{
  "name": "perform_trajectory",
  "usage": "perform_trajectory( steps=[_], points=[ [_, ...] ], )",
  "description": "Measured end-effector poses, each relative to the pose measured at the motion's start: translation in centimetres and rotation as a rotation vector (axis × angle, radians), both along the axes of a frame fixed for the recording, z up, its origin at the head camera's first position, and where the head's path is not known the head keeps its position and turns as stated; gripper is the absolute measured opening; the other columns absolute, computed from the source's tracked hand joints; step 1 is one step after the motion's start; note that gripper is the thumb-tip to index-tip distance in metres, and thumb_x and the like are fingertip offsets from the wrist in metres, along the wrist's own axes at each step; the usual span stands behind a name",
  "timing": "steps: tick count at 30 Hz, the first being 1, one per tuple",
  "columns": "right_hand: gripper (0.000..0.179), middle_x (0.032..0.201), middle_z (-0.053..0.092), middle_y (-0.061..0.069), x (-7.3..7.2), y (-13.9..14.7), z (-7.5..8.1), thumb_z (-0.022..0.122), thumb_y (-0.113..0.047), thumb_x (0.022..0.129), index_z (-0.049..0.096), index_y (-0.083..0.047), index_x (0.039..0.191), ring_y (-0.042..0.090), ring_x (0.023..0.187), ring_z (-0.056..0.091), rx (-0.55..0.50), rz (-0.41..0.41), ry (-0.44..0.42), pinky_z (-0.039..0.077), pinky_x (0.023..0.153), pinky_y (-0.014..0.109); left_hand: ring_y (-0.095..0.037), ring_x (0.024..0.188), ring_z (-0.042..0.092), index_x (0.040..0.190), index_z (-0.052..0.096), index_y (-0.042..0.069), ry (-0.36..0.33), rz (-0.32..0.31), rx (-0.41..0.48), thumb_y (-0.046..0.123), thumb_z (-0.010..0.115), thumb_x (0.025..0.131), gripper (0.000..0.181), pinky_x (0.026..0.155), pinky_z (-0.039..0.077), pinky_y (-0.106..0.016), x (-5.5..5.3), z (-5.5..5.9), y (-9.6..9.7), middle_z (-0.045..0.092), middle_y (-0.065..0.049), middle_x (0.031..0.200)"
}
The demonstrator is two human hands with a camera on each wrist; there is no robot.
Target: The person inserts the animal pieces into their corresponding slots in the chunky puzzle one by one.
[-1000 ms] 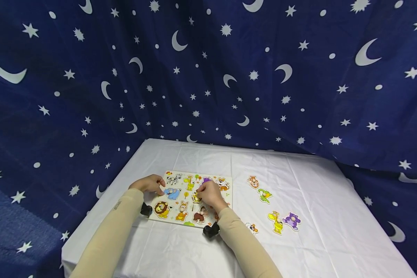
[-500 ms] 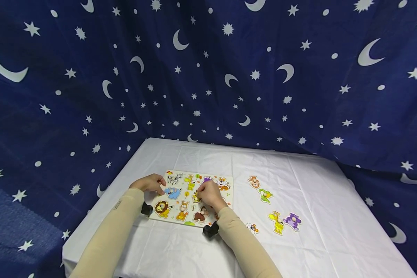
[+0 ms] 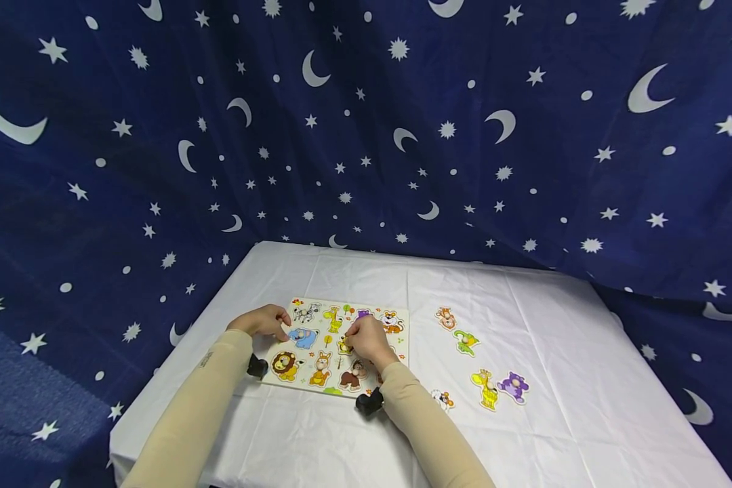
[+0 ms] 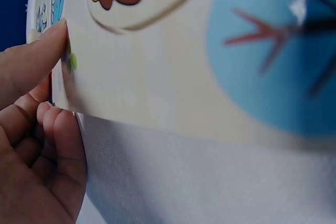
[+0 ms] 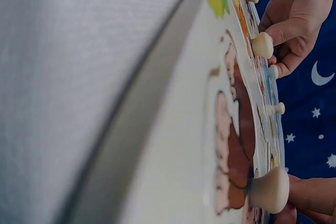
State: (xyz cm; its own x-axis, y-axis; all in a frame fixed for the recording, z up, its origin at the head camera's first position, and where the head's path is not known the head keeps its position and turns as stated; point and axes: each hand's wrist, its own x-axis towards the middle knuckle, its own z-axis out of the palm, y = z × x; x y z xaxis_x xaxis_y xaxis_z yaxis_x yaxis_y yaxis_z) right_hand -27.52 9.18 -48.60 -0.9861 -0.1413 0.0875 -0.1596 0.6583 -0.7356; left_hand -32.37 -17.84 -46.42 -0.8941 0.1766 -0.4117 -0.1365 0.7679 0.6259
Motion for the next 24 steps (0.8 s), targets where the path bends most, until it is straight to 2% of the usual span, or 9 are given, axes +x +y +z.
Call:
perform_trajectory(
  steps=[12,24],
  points=[
    [0.005,0.076,0.074,0.004,-0.21,0.00,0.31,0.082,-0.003,0.076,0.077,-0.004,0.076,0.015,0.073,0.064,0.034,0.015,0.035,0.053,0.072,0.033,-0.021,0.091,0.049,0.103,0.064,0.007,0.007,0.004,0.007,0.006,0.082,0.079,0.030,0.079,0.041,-0.032,-0.11,0.19,0.13,0.056,-0.006,0.100],
    [0.006,0.078,0.074,0.006,-0.15,0.12,-0.03,0.078,0.000,0.076,0.077,-0.002,0.082,0.014,0.071,0.064,0.019,0.052,0.010,0.053,0.068,0.030,-0.021,0.093,0.050,0.103,0.064,0.008,-0.017,0.010,-0.019,0.007,0.082,0.079,0.030,0.081,0.041,-0.033,-0.13,-0.11,0.05,0.055,-0.005,0.099]
  ],
)
